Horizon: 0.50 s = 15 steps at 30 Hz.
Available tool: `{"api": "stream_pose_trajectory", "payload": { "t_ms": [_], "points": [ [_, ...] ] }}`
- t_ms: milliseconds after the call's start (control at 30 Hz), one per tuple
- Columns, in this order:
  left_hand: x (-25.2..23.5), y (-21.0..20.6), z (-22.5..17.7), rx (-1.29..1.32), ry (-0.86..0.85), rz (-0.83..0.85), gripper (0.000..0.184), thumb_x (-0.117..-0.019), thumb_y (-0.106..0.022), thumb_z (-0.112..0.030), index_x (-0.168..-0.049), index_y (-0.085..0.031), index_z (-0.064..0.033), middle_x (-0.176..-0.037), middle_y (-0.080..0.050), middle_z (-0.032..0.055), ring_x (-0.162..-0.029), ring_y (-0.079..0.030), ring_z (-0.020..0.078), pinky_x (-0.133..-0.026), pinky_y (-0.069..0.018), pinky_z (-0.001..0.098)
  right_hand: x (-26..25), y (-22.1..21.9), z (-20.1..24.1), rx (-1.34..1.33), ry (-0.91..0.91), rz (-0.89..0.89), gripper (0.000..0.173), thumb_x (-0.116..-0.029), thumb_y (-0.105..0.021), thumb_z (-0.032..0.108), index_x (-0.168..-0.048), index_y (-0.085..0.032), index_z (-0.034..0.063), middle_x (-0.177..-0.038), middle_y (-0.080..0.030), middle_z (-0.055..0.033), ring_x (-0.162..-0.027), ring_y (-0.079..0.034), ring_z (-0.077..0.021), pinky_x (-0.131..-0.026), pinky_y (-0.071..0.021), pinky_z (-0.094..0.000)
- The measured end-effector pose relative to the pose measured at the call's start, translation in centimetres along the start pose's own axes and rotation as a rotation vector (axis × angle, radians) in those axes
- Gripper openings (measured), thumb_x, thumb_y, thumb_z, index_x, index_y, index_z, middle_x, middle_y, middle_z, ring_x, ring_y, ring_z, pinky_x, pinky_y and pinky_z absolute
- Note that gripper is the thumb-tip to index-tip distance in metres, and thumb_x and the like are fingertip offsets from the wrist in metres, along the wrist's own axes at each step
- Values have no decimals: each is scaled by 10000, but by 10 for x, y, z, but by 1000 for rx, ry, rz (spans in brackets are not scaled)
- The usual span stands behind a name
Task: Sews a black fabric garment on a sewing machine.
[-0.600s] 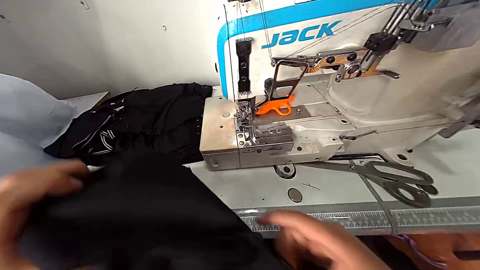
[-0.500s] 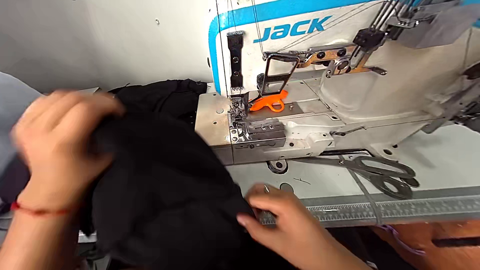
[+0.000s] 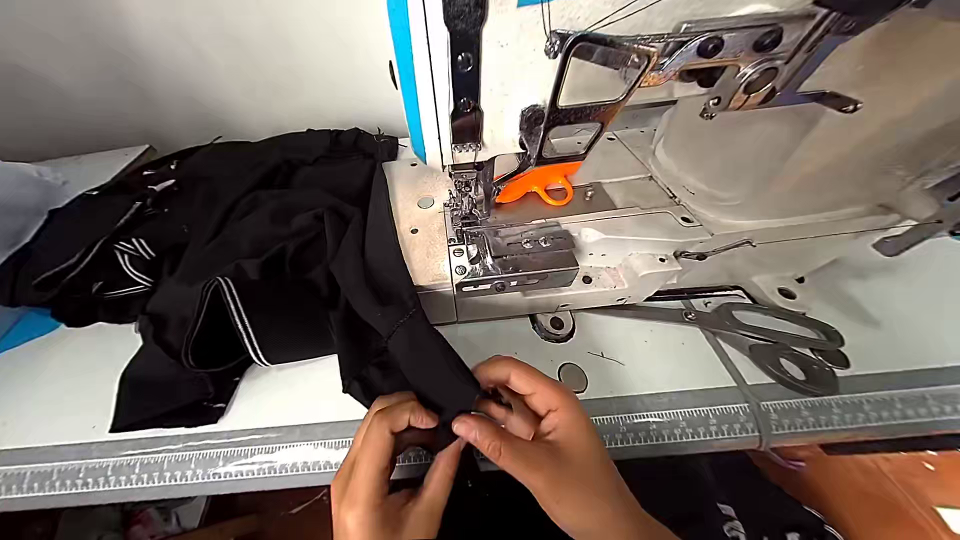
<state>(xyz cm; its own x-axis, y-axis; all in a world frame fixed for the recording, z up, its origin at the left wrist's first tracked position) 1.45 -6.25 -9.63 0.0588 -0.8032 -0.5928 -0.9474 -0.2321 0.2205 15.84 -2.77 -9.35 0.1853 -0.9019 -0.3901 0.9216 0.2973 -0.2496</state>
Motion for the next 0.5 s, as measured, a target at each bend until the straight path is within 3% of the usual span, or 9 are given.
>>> {"api": "stream_pose_trajectory", "payload": {
  "t_ms": [100,200,267,367,433,500],
  "points": [
    [0,3,7,65,25,42,195,-867,-824,-254,-885,-648,-173,-872,-669,-108,-794,-646,-56,-703,-563,117,0,13,3,43,30,-59,76,-897,-759,102,-947,-712,68,-914,-714,75,-846,-658,51,-782,-568,-143],
    [-3,9,3,80,-1,77,154,-897,-796,-261,-890,-662,-185,-934,-687,-123,-890,-653,-55,-772,-552,112,-3,19,4,70,30,-55,70,-919,-741,115,-962,-714,67,-923,-723,59,-841,-663,37,-777,-562,-144],
    [-5,11,0,160,35,76,62,-923,-763,-219,-970,-724,-210,-1024,-729,-145,-964,-681,-46,-832,-571,129,-2,12,-1,100,16,16,231,-936,-739,204,-1076,-658,39,-1037,-694,25,-967,-667,-8,-872,-572,-203],
    [-3,10,4,301,173,32,142,-937,-724,-154,-1048,-777,-224,-994,-763,-157,-876,-704,-48,-800,-590,139,3,-6,-12,131,-22,125,513,-882,-796,292,-1194,-577,-51,-1125,-666,-46,-1035,-648,-33,-910,-557,-225],
    [-1,8,10,333,231,0,188,-936,-720,-124,-1090,-792,-203,-991,-784,-124,-864,-731,-10,-810,-612,178,5,-10,-12,204,14,114,451,-886,-796,265,-1145,-622,-62,-1094,-692,-62,-1033,-658,-28,-923,-556,-211],
    [-1,9,10,265,210,-14,188,-958,-701,-125,-1110,-790,-191,-1049,-772,-123,-922,-723,-6,-846,-605,180,6,-6,-6,318,100,57,263,-930,-744,173,-1065,-694,-46,-1019,-725,-77,-977,-683,-35,-887,-568,-193]
  ]
}}
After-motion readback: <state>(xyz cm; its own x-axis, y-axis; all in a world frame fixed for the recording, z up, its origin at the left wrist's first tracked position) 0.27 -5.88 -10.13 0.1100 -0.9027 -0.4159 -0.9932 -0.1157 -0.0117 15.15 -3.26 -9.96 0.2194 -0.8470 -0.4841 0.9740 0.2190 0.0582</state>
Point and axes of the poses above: each hand's wrist, its own x-axis away from the middle knuckle, its own y-axis out of the back of the hand, z = x × y, the point moved 10 cm from there along -x, towards the middle knuckle
